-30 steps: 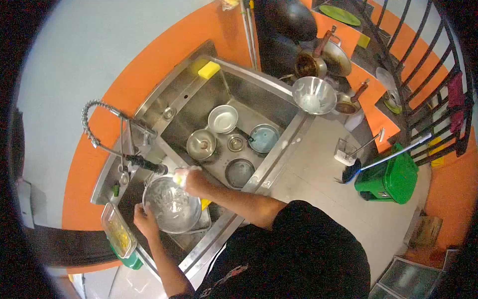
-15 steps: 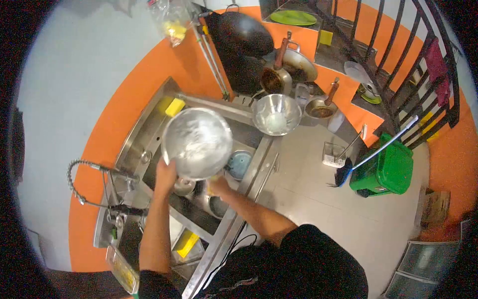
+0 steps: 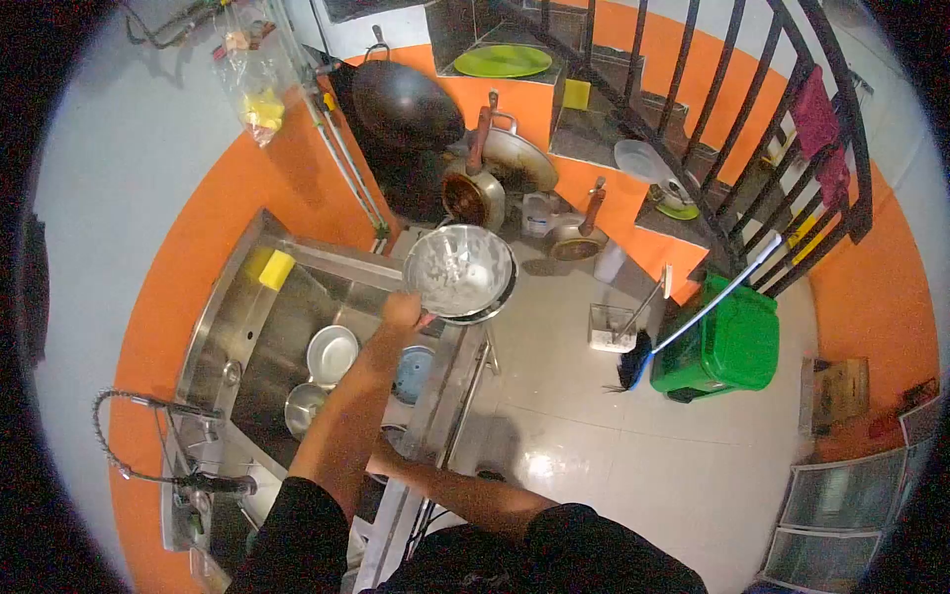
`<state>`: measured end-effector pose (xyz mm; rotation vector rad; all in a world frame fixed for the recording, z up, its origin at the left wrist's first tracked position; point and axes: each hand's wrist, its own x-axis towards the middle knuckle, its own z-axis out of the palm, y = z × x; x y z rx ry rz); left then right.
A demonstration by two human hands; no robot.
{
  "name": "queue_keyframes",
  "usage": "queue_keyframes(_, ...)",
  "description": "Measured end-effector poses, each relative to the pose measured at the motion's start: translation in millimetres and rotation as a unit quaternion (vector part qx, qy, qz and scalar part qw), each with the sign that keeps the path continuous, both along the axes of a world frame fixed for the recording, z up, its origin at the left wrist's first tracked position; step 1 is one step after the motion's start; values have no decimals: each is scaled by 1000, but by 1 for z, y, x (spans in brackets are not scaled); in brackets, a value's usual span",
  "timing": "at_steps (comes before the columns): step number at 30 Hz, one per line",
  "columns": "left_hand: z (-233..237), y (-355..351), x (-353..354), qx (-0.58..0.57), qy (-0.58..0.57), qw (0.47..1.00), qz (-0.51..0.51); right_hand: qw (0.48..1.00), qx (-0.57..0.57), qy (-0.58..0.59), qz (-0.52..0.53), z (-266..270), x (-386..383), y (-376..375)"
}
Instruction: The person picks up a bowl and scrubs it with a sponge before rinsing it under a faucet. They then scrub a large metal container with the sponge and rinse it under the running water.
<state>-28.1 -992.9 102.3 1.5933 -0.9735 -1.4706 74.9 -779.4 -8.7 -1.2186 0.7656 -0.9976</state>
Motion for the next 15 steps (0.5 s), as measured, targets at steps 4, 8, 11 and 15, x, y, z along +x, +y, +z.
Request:
queue_keyframes(4, -10, -10, -3, -17, -23, 999, -24, 999, -15, -36, 32, -58, 6, -1)
queue_keyframes(8, 15, -5, 7, -17, -112, 989, -97, 1000, 29, -5, -4, 48, -22, -15)
queue_keyframes(11, 8, -4, 4, 16, -127, 985, -117, 991, 126, -37, -12, 13, -12, -18)
queue_keyframes(15, 24, 11, 7, 22, -114, 992, -58, 998, 21, 51, -8, 1, -10, -23)
